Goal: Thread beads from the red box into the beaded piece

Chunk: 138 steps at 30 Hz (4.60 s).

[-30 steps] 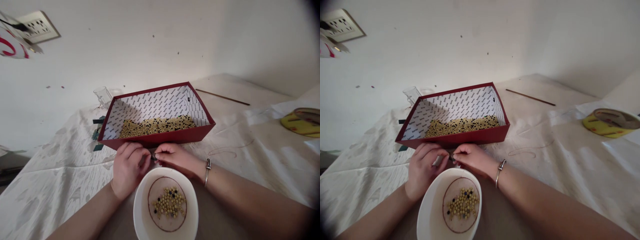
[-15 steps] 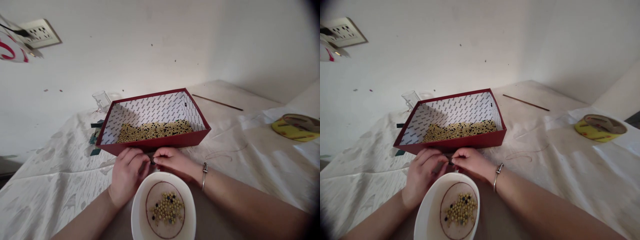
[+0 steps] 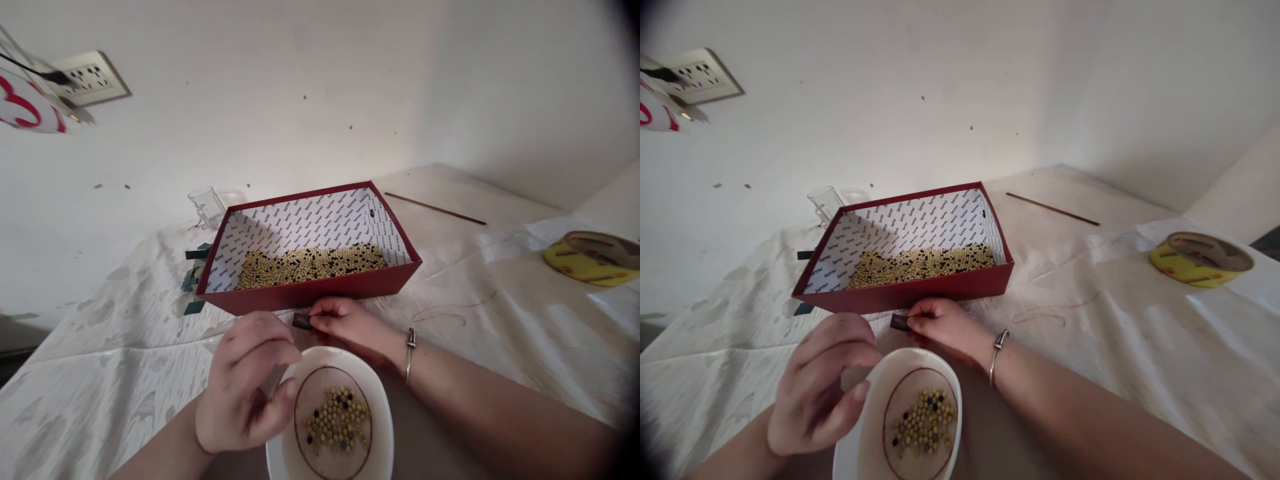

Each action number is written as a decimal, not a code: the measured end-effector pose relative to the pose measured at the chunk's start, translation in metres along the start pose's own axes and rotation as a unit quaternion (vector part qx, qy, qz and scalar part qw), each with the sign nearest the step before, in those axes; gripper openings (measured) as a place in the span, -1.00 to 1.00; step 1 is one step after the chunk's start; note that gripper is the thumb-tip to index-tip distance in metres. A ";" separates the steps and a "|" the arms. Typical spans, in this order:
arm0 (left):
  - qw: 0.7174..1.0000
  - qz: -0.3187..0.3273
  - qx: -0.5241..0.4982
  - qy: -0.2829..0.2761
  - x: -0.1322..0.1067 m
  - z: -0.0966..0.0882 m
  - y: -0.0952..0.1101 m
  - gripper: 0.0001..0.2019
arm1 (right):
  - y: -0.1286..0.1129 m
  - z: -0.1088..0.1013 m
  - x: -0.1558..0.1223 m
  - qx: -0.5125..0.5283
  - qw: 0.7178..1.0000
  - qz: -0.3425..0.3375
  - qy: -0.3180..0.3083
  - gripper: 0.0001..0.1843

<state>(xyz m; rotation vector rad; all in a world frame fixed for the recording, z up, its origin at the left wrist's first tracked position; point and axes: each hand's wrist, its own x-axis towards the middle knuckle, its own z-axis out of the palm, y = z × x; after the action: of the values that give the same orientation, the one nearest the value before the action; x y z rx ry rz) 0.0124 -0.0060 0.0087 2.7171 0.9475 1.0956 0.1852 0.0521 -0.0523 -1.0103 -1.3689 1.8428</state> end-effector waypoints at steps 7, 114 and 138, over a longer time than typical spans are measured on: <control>0.974 -0.088 0.159 0.135 0.024 -0.023 -0.017 -0.82 | -0.006 0.001 -0.003 0.023 0.999 0.020 -0.013 -0.88; 0.971 -0.048 0.233 0.008 -0.008 0.039 -0.031 -0.96 | -0.007 -0.004 -0.010 -0.017 0.999 -0.008 -0.035 -0.89; 0.983 -0.049 0.179 0.007 -0.008 0.042 -0.032 -0.90 | -0.012 -0.003 -0.013 -0.018 1.000 0.012 -0.016 -0.93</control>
<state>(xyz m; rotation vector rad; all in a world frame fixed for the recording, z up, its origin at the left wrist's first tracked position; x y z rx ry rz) 0.0184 0.0219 -0.0366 2.8950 1.3855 1.0125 0.1950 0.0458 -0.0388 -1.0236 -1.4205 1.8661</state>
